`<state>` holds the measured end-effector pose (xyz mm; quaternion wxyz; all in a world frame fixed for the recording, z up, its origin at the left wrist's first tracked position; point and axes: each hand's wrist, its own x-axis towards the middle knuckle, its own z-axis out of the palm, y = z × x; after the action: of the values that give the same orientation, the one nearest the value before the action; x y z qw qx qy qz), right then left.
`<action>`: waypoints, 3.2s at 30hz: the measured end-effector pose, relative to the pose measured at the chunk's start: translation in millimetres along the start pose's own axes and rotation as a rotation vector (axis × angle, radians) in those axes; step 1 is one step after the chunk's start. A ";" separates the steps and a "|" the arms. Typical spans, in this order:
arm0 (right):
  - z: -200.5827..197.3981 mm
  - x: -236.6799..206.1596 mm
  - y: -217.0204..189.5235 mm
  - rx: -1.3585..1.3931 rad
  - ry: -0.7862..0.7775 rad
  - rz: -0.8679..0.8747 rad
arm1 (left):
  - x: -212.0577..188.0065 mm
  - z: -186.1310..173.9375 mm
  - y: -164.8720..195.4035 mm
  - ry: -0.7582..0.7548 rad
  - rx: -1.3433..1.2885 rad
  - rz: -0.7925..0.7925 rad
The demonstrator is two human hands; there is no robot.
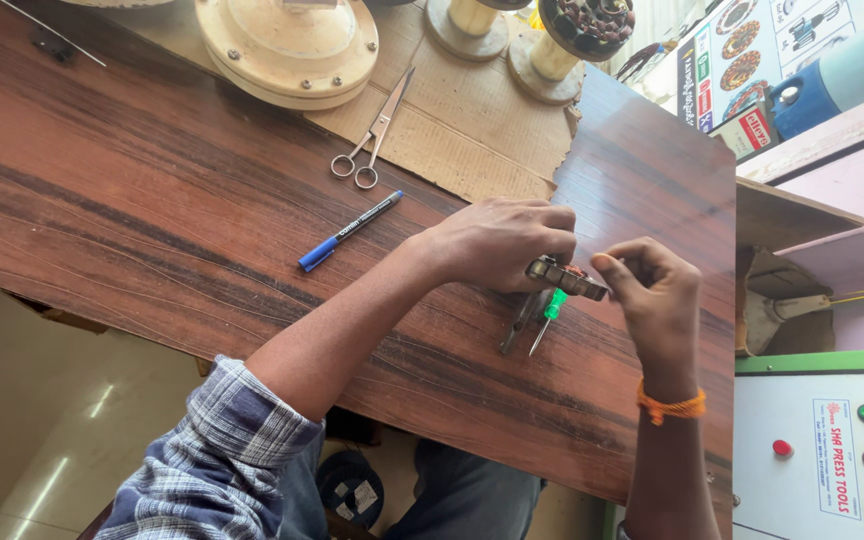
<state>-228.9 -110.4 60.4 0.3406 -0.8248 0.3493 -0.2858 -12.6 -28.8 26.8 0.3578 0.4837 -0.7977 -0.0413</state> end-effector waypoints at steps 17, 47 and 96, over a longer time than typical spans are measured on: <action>2.5 -36.0 -44.9 -0.140 -0.200 -0.181 | -4.0 -13.9 -10.3 -0.154 -0.312 -0.124; 21.0 -24.9 -35.6 -0.207 -0.590 -0.067 | -4.1 21.3 -25.3 -0.035 -0.942 -0.035; 71.1 -78.3 -39.5 0.593 0.164 0.197 | 9.4 54.2 -32.4 0.182 -1.051 -0.234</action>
<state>-209.7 -3.5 29.2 0.5628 -0.6261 0.3553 -0.4063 -24.2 -68.7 -21.7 0.6118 0.3268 -0.5765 -0.4318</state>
